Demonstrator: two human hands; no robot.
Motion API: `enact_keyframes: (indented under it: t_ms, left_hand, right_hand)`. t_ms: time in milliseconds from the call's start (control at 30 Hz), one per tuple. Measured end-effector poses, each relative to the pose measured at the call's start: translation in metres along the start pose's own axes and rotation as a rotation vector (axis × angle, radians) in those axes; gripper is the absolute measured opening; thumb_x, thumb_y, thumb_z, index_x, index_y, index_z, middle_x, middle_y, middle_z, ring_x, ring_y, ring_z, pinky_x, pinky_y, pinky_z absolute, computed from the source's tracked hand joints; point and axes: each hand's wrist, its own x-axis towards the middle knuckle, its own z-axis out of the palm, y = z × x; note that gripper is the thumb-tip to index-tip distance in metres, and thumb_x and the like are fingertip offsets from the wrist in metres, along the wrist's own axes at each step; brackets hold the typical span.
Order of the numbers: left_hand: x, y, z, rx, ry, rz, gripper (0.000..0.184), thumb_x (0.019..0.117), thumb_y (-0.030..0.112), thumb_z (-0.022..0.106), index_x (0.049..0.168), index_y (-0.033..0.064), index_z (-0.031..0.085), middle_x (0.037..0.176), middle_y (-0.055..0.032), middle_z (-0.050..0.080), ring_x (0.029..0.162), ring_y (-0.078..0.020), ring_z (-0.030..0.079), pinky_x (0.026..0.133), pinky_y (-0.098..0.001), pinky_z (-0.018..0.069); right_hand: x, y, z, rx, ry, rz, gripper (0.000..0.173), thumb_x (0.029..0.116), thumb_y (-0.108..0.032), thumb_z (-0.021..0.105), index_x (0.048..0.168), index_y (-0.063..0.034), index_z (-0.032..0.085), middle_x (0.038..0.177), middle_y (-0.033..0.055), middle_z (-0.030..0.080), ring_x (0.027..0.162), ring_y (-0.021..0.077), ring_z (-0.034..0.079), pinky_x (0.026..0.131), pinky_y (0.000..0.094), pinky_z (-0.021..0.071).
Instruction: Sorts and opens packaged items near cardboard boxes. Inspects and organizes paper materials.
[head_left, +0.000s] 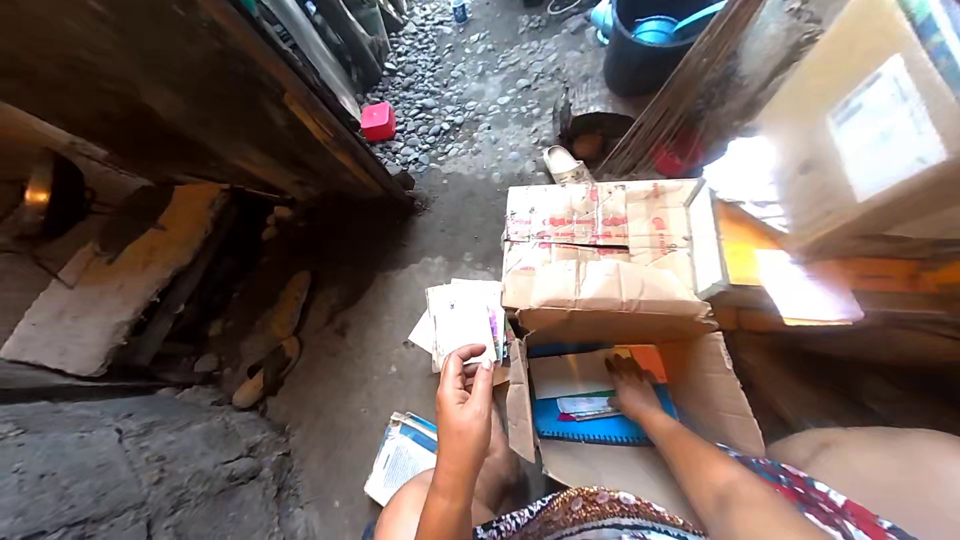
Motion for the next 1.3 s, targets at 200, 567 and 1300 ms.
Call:
enact_keyframes:
  t_ms: [200, 567, 1300]
  left_hand:
    - [0.006, -0.001, 0.002, 0.017, 0.008, -0.027, 0.027, 0.0988, 0.009, 0.056, 0.123, -0.0009, 0.062, 0.115, -0.0096, 0.068, 0.090, -0.0128, 0.070, 0.074, -0.0270, 0.0596]
    - [0.006, -0.001, 0.017, -0.002, -0.070, -0.008, 0.026, 0.0994, 0.011, 0.056, 0.122, 0.0018, 0.065, 0.120, -0.0104, 0.065, 0.092, -0.0146, 0.069, 0.077, -0.0285, 0.0600]
    - [0.025, 0.001, 0.049, 0.263, -0.305, -0.051, 0.028, 0.1044, 0.019, 0.053, 0.124, 0.0031, 0.065, 0.120, -0.0116, 0.068, 0.097, -0.0181, 0.068, 0.089, -0.0383, 0.0559]
  right_hand:
    - [0.015, 0.003, 0.008, -0.076, 0.026, -0.071, 0.097, 0.0795, -0.020, 0.086, 0.160, -0.0065, 0.034, 0.164, 0.0262, 0.029, 0.155, 0.0407, 0.024, 0.124, 0.0632, 0.0185]
    - [-0.004, 0.007, 0.010, -0.145, -0.110, -0.176, 0.085, 0.0841, -0.041, 0.081, 0.151, -0.0015, 0.046, 0.157, 0.0303, 0.039, 0.150, 0.0465, 0.031, 0.122, 0.0629, 0.0251]
    - [-0.043, -0.074, -0.199, -0.097, -0.380, -0.094, 0.034, 0.0999, -0.021, 0.059, 0.119, 0.0058, 0.067, 0.122, 0.0314, 0.065, 0.120, 0.0482, 0.061, 0.098, 0.0708, 0.0456]
